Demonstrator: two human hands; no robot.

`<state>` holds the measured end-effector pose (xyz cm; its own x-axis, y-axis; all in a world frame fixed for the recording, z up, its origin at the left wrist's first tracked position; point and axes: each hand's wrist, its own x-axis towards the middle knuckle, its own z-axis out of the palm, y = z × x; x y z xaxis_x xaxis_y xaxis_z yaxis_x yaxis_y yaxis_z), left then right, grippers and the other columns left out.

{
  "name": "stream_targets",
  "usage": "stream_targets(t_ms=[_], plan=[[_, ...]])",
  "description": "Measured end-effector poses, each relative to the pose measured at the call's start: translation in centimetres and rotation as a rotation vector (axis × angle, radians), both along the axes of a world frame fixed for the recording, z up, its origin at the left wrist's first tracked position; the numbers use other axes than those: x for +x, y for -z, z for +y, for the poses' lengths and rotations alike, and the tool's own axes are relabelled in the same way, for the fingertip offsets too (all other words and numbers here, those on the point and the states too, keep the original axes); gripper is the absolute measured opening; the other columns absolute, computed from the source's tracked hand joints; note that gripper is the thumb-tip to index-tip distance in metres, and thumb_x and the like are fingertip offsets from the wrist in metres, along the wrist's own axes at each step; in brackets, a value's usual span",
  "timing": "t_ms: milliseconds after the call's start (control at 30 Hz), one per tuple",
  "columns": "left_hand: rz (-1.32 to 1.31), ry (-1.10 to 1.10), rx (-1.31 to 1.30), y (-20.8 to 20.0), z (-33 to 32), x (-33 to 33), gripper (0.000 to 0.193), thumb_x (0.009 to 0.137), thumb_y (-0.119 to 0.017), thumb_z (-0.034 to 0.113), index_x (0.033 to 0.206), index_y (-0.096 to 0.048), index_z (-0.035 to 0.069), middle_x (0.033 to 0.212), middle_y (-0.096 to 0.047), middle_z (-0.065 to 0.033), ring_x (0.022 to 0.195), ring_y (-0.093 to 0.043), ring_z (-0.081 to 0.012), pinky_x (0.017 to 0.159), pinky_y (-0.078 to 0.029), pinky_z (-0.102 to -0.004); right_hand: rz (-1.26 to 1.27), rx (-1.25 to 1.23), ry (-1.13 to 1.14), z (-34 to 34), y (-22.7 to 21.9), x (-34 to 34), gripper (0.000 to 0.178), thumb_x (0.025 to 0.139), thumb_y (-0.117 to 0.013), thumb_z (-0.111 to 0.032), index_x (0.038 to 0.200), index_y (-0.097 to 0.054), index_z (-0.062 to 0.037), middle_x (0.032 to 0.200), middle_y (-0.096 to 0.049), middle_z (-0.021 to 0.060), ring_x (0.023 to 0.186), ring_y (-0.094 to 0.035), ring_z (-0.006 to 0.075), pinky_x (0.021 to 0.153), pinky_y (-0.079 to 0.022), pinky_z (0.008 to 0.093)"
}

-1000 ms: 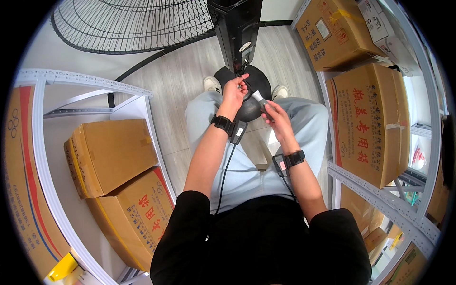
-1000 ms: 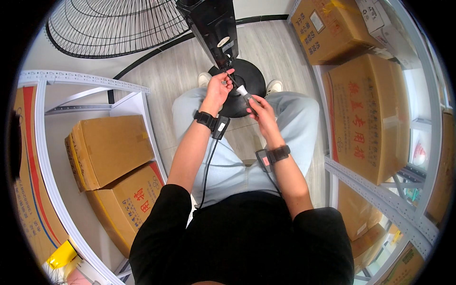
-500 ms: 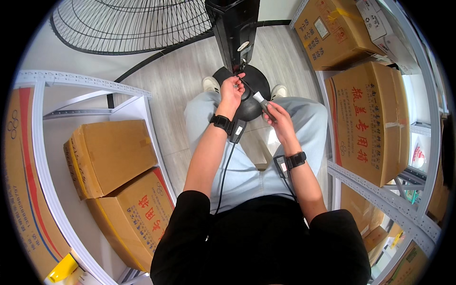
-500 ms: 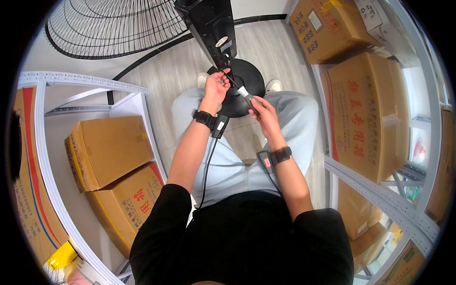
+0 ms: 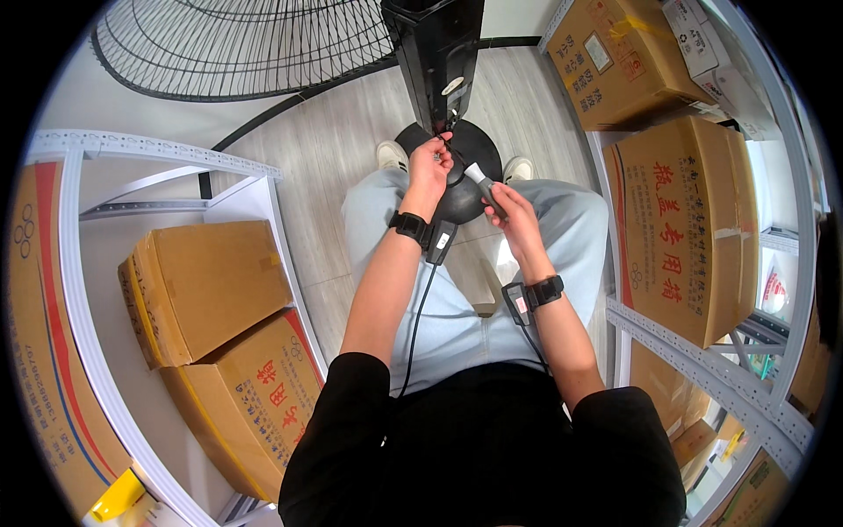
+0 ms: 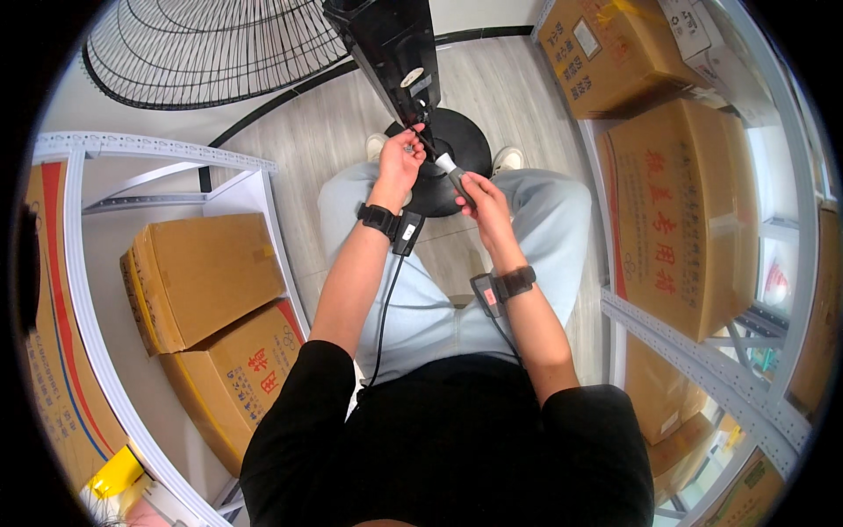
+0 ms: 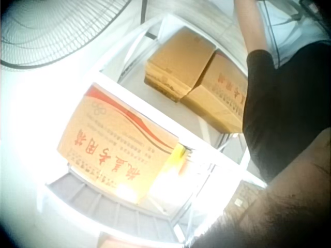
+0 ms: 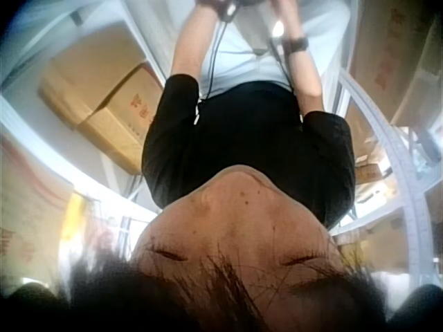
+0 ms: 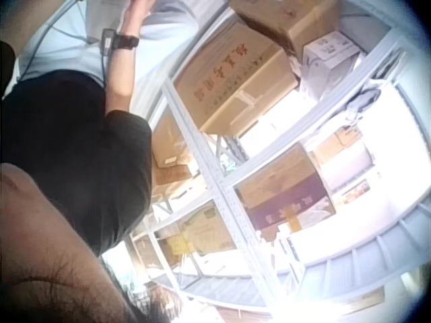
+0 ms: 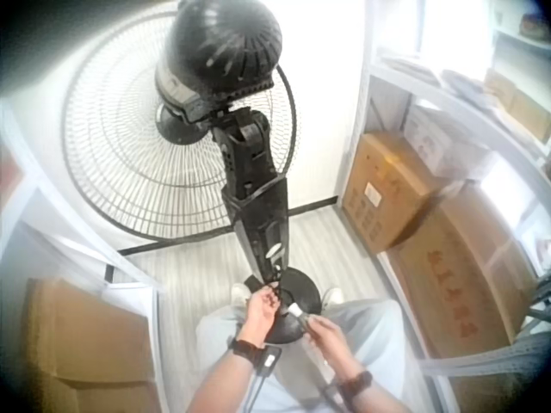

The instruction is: The person sits on the floor and uses a screwdriver to tighten screws on the stand of a black pedestal fan. They repeatedly adjust the fan's position and continue screwing into the stand throughout the clip.

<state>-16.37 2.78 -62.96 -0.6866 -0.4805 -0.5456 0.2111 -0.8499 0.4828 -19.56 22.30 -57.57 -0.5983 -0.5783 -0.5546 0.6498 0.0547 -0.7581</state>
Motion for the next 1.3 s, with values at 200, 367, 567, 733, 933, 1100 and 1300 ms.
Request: stream_targets(t_ms=[200,367,567,733,933,1100,1300], plan=[[-0.011,-0.010,0.012,0.2,-0.1,-0.1,0.024,0.086,-0.051,0.008,0.104,-0.060,-0.005,0.069,-0.046,-0.0004,0.062,-0.044,-0.0111,0.055,-0.037,-0.0242,0.078,0.014,0.044,-0.5,0.6,0.3,0.034,0.089,-0.064,-0.023,0.116,-0.057,-0.0027,0.088,-0.062,0.0014,0.067,-0.057,0.0067,0.055,-0.044,0.0195],[-0.013,0.003,-0.006,0.5,-0.2,-0.1,0.024,0.088,-0.050,0.007,0.107,-0.060,-0.005,0.069,-0.045,0.0005,0.062,-0.043,-0.0099,0.054,-0.037,-0.0229,0.046,-0.010,0.084,-1.0,1.6,2.0,0.034,0.091,-0.062,-0.023,0.118,-0.055,-0.0048,0.089,-0.061,0.0022,0.068,-0.058,0.0085,0.055,-0.047,0.0205],[-0.017,0.011,-0.019,0.3,-0.1,0.0,0.025,0.090,-0.050,0.008,0.108,-0.060,-0.006,0.069,-0.045,0.0009,0.062,-0.043,-0.0088,0.055,-0.037,-0.0220,0.161,0.002,0.113,-1.4,1.8,2.9,0.031,0.088,-0.065,-0.018,0.116,-0.056,-0.0057,0.093,-0.059,0.0032,0.069,-0.058,0.0099,0.056,-0.048,0.0214],[-0.022,0.053,0.013,0.0,0.1,0.0,0.027,0.090,-0.050,0.011,0.108,-0.059,-0.007,0.068,-0.045,0.0013,0.062,-0.043,-0.0089,0.055,-0.038,-0.0222,0.737,0.168,0.099,-1.3,3.2,2.5,0.031,0.083,-0.069,-0.012,0.112,-0.060,-0.0068,0.097,-0.058,0.0042,0.071,-0.058,0.0103,0.057,-0.048,0.0219],[-0.016,0.058,-0.057,0.2,0.1,0.1,0.025,0.091,-0.050,0.012,0.106,-0.060,-0.006,0.068,-0.046,0.0012,0.063,-0.044,-0.0095,0.055,-0.037,-0.0227,0.487,0.074,0.071,-1.0,2.3,2.3,0.033,0.086,-0.067,-0.012,0.117,-0.058,-0.0061,0.097,-0.060,0.0037,0.076,-0.057,0.0088,0.058,-0.047,0.0216],[-0.017,0.061,-0.107,0.2,0.2,0.1,0.022,0.091,-0.051,0.011,0.104,-0.061,-0.005,0.069,-0.047,0.0009,0.063,-0.044,-0.0095,0.055,-0.037,-0.0225,0.366,0.030,0.078,-0.9,2.8,2.0,0.034,0.088,-0.065,-0.015,0.118,-0.056,-0.0035,0.093,-0.061,0.0043,0.072,-0.059,0.0086,0.053,-0.046,0.0215],[-0.061,0.082,-0.125,-0.2,0.3,0.2,0.022,0.092,-0.053,0.012,0.104,-0.062,-0.004,0.070,-0.046,0.0020,0.063,-0.044,-0.0085,0.054,-0.037,-0.0210,0.272,0.090,0.023,-1.1,1.0,2.6,0.039,0.091,-0.062,-0.022,0.122,-0.052,-0.0003,0.090,-0.060,0.0051,0.065,-0.060,0.0093,0.049,-0.045,0.0208]])
